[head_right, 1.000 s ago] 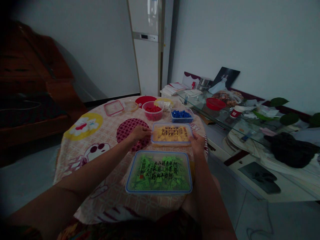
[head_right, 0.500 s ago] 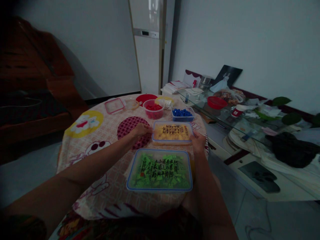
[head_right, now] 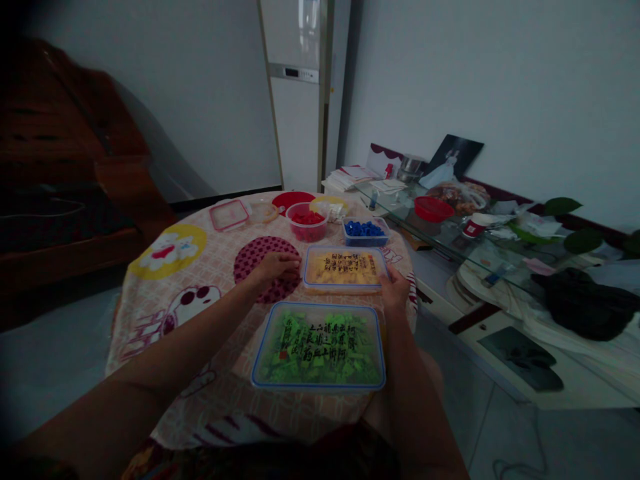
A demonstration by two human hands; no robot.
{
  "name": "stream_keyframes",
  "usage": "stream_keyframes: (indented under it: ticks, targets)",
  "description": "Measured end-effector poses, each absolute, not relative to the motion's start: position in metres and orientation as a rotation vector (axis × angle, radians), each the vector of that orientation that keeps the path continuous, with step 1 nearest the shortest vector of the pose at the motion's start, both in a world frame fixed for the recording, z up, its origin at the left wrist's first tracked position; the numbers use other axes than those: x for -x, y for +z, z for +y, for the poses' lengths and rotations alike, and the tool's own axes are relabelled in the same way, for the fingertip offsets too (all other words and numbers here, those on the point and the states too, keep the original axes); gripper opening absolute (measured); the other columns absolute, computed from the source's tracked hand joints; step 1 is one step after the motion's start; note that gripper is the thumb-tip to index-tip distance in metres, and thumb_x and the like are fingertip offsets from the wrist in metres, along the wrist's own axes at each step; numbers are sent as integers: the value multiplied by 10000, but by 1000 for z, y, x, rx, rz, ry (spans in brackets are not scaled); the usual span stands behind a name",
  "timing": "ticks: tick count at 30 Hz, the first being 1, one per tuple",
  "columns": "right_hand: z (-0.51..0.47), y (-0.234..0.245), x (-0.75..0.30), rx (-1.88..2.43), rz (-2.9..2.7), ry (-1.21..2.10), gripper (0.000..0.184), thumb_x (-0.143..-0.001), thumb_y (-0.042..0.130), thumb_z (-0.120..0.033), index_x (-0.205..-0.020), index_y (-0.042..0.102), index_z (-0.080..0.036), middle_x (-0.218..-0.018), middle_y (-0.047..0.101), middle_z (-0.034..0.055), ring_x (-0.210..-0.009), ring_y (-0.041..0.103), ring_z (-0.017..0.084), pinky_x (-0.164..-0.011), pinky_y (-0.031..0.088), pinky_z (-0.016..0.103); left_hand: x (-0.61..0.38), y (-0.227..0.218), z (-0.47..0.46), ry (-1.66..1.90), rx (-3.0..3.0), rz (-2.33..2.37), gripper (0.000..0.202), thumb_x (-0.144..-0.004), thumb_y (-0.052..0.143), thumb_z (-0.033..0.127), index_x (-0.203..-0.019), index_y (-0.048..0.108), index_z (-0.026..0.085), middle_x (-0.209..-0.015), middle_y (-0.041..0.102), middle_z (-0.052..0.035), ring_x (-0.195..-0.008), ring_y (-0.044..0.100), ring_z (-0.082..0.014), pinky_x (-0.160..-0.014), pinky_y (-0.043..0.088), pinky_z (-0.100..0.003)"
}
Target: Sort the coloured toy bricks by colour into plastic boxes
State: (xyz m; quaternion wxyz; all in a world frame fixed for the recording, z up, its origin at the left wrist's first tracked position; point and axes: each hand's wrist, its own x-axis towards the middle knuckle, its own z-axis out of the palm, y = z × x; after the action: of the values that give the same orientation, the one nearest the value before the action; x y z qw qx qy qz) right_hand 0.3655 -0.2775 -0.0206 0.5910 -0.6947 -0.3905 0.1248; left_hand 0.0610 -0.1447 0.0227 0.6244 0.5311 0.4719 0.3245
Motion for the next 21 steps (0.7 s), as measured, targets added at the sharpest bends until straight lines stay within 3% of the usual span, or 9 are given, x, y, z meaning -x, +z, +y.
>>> stream_keyframes:
  ticks: [8,14,21]
  targets:
    - [-274,-21,-365,1655,-817,263,527,-684,656,-384,-1122,779,-120,-1149,782,134,-1014,720,289,-982,545,440,-80,19,-150,769,-1142,1111,299,-660,894,243,-844,692,122,-641,684,-4,-535,635,-107,-641,580,-271]
    - [-277,-22,-367,1643,-898,244,509,-715,670,-414,-1138,772,-150,-1137,790,102,-1044,712,283,-1024,526,450,-73,22,-146,653,-1287,1064,366,-663,879,440,-712,691,130,-696,728,-56,-665,699,-163,-672,581,-282]
    - [-277,-16,-369,1686,-728,207,437,-670,649,-406,-969,814,-134,-970,804,123,-918,731,293,-863,573,401,-77,22,-142,676,-1392,1160,229,-723,829,337,-684,712,143,-647,720,-27,-585,663,-136,-629,551,-251]
